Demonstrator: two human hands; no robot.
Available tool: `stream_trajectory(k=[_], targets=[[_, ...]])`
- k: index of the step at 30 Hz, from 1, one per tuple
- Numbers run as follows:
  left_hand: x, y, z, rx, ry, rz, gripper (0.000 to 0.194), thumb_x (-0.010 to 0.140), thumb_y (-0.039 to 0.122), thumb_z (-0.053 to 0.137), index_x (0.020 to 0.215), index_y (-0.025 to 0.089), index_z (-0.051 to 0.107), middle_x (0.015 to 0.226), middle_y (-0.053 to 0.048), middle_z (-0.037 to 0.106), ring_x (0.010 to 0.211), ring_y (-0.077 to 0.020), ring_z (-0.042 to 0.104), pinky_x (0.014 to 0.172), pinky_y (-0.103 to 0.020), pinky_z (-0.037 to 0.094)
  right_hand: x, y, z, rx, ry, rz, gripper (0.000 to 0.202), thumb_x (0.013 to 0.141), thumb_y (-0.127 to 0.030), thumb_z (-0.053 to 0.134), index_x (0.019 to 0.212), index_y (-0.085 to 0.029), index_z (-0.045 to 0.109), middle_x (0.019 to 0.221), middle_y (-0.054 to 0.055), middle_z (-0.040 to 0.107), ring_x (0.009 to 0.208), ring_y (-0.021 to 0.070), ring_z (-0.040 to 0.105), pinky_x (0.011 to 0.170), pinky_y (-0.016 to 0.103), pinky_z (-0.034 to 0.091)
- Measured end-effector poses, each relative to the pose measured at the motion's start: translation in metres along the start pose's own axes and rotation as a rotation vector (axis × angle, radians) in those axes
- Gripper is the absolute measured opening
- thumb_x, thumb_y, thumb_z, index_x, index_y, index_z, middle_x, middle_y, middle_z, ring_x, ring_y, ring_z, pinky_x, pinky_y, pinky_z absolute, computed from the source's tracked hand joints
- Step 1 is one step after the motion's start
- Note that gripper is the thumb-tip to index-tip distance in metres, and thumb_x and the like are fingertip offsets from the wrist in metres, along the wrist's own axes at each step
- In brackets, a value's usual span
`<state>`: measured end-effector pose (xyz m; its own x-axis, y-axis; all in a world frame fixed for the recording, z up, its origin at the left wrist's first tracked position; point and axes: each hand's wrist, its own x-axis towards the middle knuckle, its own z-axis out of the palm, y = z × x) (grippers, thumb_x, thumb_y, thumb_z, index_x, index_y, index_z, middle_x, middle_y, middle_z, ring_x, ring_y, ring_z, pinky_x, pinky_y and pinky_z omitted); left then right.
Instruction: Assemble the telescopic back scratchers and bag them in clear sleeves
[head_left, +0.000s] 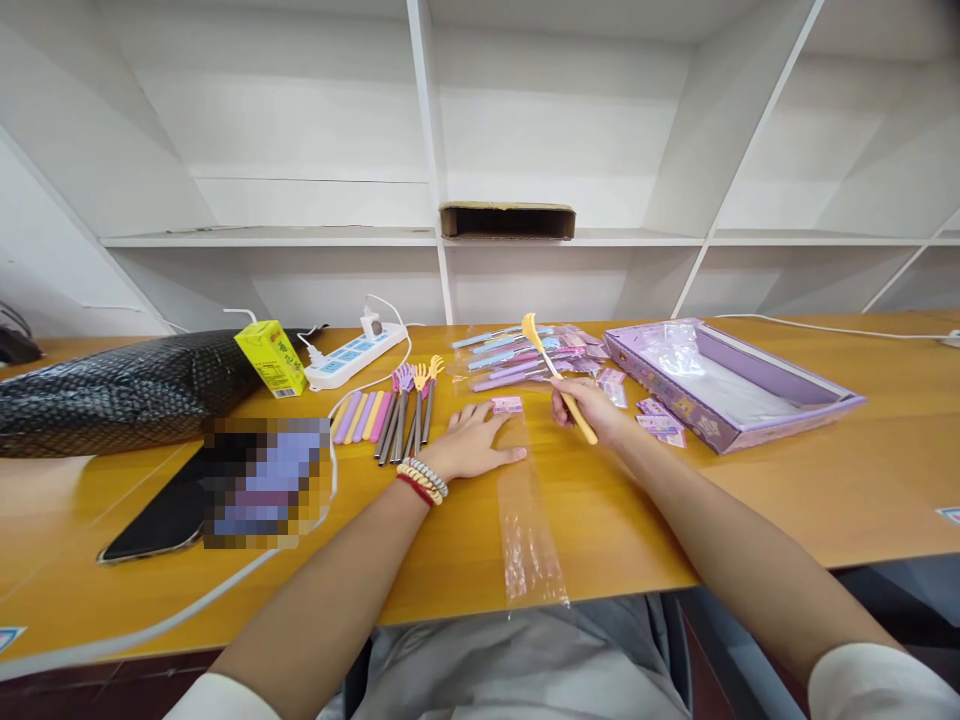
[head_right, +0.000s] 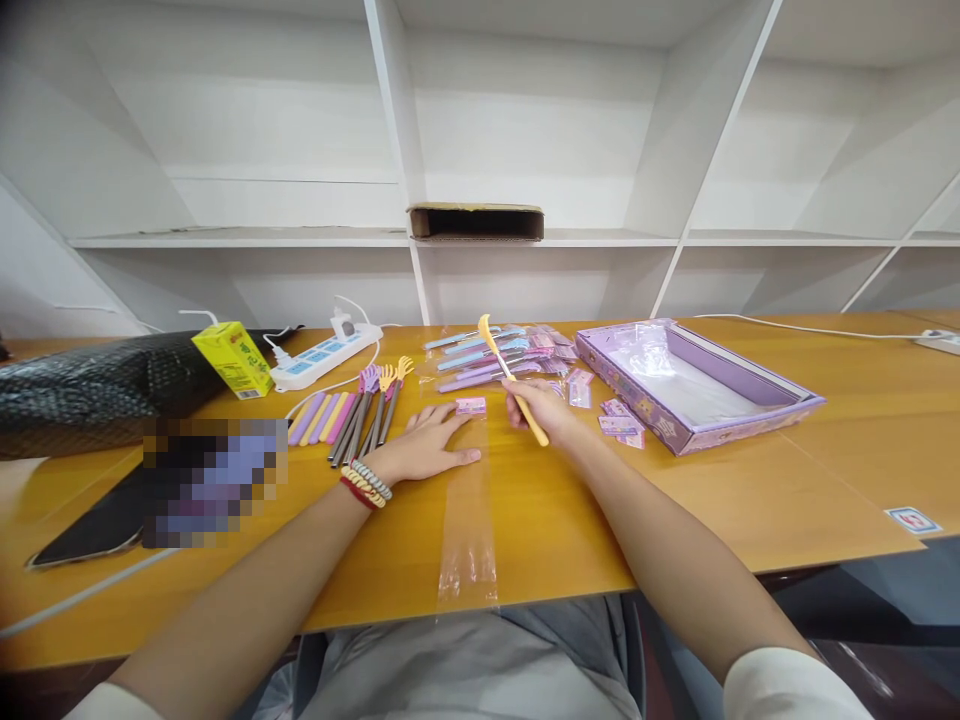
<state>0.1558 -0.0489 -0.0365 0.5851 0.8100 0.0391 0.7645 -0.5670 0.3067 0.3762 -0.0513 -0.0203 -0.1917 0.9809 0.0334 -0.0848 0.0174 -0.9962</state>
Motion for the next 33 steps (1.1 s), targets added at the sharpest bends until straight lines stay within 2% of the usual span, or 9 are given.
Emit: stream_trajectory(k=[3, 6, 9, 12, 17, 20, 25, 29, 33], targets=[[0.0, 0.001, 0.002, -0.029, 0.041, 0.0, 0.074, 0.076, 0.072, 0.038, 0.137, 0.03, 0.039, 0.144, -0.014, 0.032, 0.13, -0.0372, 0.029, 0.103, -0.054, 0.022, -0.001, 0.005, 0.006, -0.106, -0.011, -0.043, 0.041, 0.072, -0.05, 0.062, 0.05, -0.015, 0.056, 0.042, -0.002, 0.044, 0.039, 0.0061, 0.038, 0.039, 0.021, 0.027], [0.0, 0.006, 0.001, -0.066, 0.161, 0.03, 0.062, 0.085, 0.061, 0.032, 0.135, 0.025, 0.04, 0.142, -0.014, 0.034, 0.131, -0.0326, 0.029, 0.104, -0.051, 0.022, -0.002, 0.01, 0.01, -0.135, -0.073, -0.024, 0.033, 0.067, -0.047, 0.069, 0.062, -0.016, 0.059, 0.041, -0.006, 0.041, 0.036, 0.0042, 0.033, 0.036, 0.019, 0.025], [-0.001, 0.014, -0.004, -0.124, 0.268, 0.139, 0.046, 0.092, 0.048, 0.027, 0.126, 0.025, 0.048, 0.131, -0.009, 0.047, 0.125, -0.0242, 0.038, 0.104, -0.045, 0.024, -0.002, 0.014, 0.014, -0.111, -0.164, 0.005, 0.033, 0.067, -0.046, 0.07, 0.067, -0.016, 0.057, 0.04, -0.005, 0.048, 0.034, 0.0061, 0.04, 0.035, 0.018, 0.03], [-0.003, 0.022, -0.009, -0.144, 0.285, 0.236, 0.038, 0.091, 0.044, 0.035, 0.116, 0.024, 0.055, 0.119, -0.007, 0.056, 0.116, -0.0226, 0.046, 0.101, -0.042, 0.028, -0.002, 0.016, 0.017, -0.081, -0.215, -0.033, 0.037, 0.071, -0.049, 0.067, 0.066, -0.013, 0.058, 0.047, 0.001, 0.059, 0.037, 0.0086, 0.05, 0.035, 0.018, 0.034], [-0.001, 0.024, -0.008, -0.137, 0.325, 0.252, 0.027, 0.089, 0.036, 0.042, 0.101, 0.022, 0.061, 0.097, -0.006, 0.065, 0.096, -0.0216, 0.056, 0.093, -0.039, 0.035, 0.0, 0.014, 0.016, 0.039, -0.152, -0.012, 0.038, 0.071, -0.05, 0.067, 0.073, -0.012, 0.062, 0.061, 0.007, 0.067, 0.05, 0.0133, 0.061, 0.037, 0.019, 0.038], [0.002, 0.017, -0.006, -0.142, 0.396, 0.25, 0.029, 0.091, 0.032, 0.037, 0.103, 0.022, 0.061, 0.1, -0.007, 0.065, 0.097, -0.0221, 0.056, 0.091, -0.039, 0.038, 0.002, 0.012, 0.01, 0.127, -0.091, -0.026, 0.034, 0.07, -0.045, 0.069, 0.079, -0.013, 0.063, 0.064, 0.005, 0.067, 0.05, 0.0119, 0.06, 0.038, 0.019, 0.038], [0.006, 0.007, -0.003, -0.17, 0.454, 0.169, 0.031, 0.091, 0.03, 0.035, 0.108, 0.02, 0.059, 0.103, -0.01, 0.063, 0.096, -0.023, 0.057, 0.087, -0.038, 0.042, 0.005, 0.007, -0.003, 0.258, 0.01, -0.1, 0.031, 0.066, -0.04, 0.073, 0.083, -0.016, 0.063, 0.057, -0.001, 0.06, 0.044, 0.0084, 0.052, 0.038, 0.019, 0.034], [0.005, 0.009, -0.003, -0.28, 0.499, 0.129, 0.03, 0.09, 0.031, 0.037, 0.109, 0.022, 0.059, 0.1, -0.008, 0.065, 0.089, -0.0228, 0.06, 0.079, -0.036, 0.044, 0.003, 0.005, -0.006, 0.299, -0.012, -0.128, 0.034, 0.062, -0.037, 0.077, 0.086, -0.017, 0.064, 0.063, 0.0, 0.063, 0.048, 0.0097, 0.054, 0.04, 0.021, 0.035], [0.001, 0.014, -0.006, -0.345, 0.493, 0.112, 0.027, 0.087, 0.039, 0.046, 0.103, 0.026, 0.063, 0.085, -0.005, 0.069, 0.075, -0.0222, 0.062, 0.069, -0.031, 0.043, 0.001, 0.005, -0.004, 0.25, -0.034, -0.149, 0.03, 0.065, -0.039, 0.074, 0.082, -0.017, 0.062, 0.061, 0.001, 0.063, 0.049, 0.011, 0.056, 0.041, 0.021, 0.036]])
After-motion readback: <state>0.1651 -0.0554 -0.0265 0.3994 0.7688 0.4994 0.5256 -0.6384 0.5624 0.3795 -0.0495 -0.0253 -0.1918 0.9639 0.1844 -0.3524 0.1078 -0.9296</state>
